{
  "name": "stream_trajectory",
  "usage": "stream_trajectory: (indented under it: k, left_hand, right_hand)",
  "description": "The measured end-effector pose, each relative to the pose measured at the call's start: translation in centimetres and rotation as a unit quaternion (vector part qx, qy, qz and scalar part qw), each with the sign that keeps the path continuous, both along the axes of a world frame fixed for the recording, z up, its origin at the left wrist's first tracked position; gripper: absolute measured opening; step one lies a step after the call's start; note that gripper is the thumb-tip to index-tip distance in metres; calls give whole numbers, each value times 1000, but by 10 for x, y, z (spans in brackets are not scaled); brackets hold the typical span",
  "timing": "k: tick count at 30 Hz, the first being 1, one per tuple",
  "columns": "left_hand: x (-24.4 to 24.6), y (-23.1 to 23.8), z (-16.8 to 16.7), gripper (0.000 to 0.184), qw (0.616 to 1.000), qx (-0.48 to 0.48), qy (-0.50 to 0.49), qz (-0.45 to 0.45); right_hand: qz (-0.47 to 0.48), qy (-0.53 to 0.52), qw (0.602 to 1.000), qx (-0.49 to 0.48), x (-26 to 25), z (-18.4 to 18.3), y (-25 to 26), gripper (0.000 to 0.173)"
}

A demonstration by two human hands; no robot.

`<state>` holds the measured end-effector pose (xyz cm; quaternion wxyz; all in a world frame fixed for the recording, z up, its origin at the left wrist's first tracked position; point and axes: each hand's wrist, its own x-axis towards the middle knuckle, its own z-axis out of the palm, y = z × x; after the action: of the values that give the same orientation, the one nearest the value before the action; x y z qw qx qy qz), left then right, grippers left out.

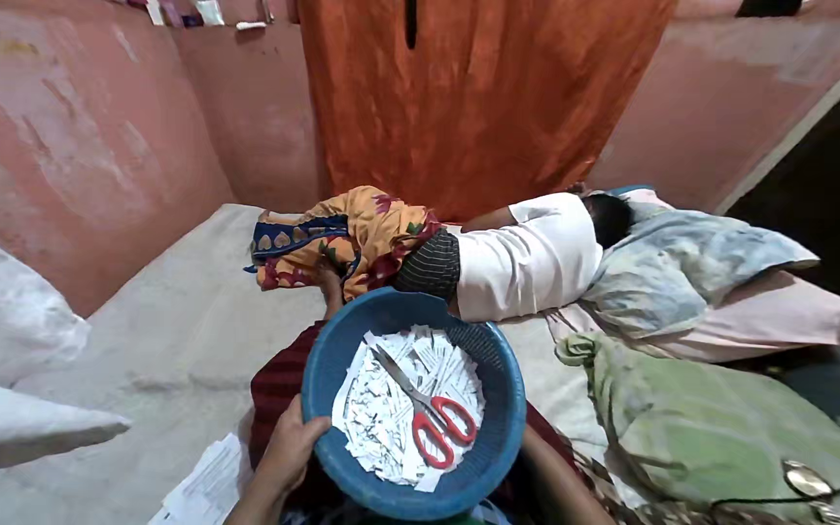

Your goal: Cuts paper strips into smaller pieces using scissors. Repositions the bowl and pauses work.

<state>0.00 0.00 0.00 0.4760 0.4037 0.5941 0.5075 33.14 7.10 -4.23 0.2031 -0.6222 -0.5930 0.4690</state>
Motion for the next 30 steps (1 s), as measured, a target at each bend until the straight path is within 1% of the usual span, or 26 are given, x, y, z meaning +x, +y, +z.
stream_trajectory:
  k: [1, 2, 3, 4, 5, 6, 7, 8, 9, 10, 11, 12, 13, 14, 16, 17, 19, 20, 21, 23, 24, 25, 26, 28, 30]
  left_hand:
    - [1, 3, -1, 52, 1000, -7, 19, -17]
    - [1, 6, -3, 55, 998, -18, 43, -35]
    - [1, 8, -3, 57, 996, -33, 64, -52]
    - [1, 10, -3, 58, 994, -42, 77, -64]
    - [1, 11, -1, 57, 993, -44, 89, -71]
    - [0, 12, 0, 57, 992, -43, 94, -75]
    - [1, 12, 2, 57, 991, -41, 97, -76]
    - [1, 12, 3, 57, 991, -42, 98, -77]
    - [1, 11, 3, 58, 991, -44, 100, -75]
    - [1, 12, 3, 61, 991, -43, 103, -71]
    - [0, 14, 3, 68, 991, -39, 110, -67]
    - [-2, 16, 2, 77, 990, -33, 119, -63]
    - [-4, 17, 2, 85, 989, -26, 132, -61]
    - [-6, 19, 3, 92, 987, -18, 146, -60]
    - [-8, 21, 7, 99, 980, -2, 186, -65]
    - [-8, 21, 9, 100, 972, 7, 224, -68]
    - [-5, 22, 21, 93, 940, 34, 333, -71]
    - [-1, 23, 29, 86, 919, 66, 382, -71]
    - [4, 25, 35, 75, 898, 108, 420, -70]
    - [18, 31, 48, 54, 861, 186, 465, -86]
    - [27, 35, 54, 45, 847, 198, 481, -110]
    - [36, 39, 61, 39, 837, 177, 498, -142]
    - [45, 44, 68, 35, 826, 125, 519, -180]
    - [59, 60, 75, 35, 787, -22, 568, -241]
    - [68, 73, 68, 34, 755, -107, 598, -246]
  right_hand:
    - [-61, 67, 994, 69, 9, 7, -4, 35]
    - [-127, 131, 972, 146, 16, 3, -4, 30]
    - [-174, 182, 948, 196, 23, 2, -3, 29]
    - [-200, 199, 928, 244, 29, 6, -4, 29]
    - [-207, 185, 912, 303, 31, 15, -9, 31]
    - [-191, 146, 899, 366, 28, 26, -14, 31]
    - [-156, 93, 888, 423, 21, 37, -20, 31]
    - [-100, 26, 880, 463, 13, 44, -26, 31]
    - [-31, -42, 883, 467, 4, 50, -32, 30]
    - [42, -104, 897, 428, -6, 56, -37, 31]
    - [113, -161, 916, 351, -19, 64, -40, 34]
    - [177, -209, 928, 252, -31, 70, -40, 38]
    - [227, -247, 928, 165, -43, 72, -37, 41]
    - [255, -272, 922, 105, -54, 71, -33, 45]
    - [263, -304, 913, 70, -67, 64, -26, 51]
    - [258, -317, 911, 59, -71, 62, -24, 54]
    - [252, -343, 904, 32, -76, 61, -22, 57]
    - [253, -354, 900, 21, -78, 62, -21, 56]
    - [254, -362, 897, 13, -79, 63, -22, 55]
    - [248, -365, 897, 6, -79, 64, -23, 53]
    - [237, -357, 904, 5, -78, 67, -24, 53]
    - [222, -344, 912, 1, -75, 71, -23, 54]
    - [207, -331, 920, -4, -72, 75, -23, 54]
    - [178, -304, 936, -13, -63, 79, -22, 54]
    - [160, -272, 949, -6, -53, 77, -21, 53]
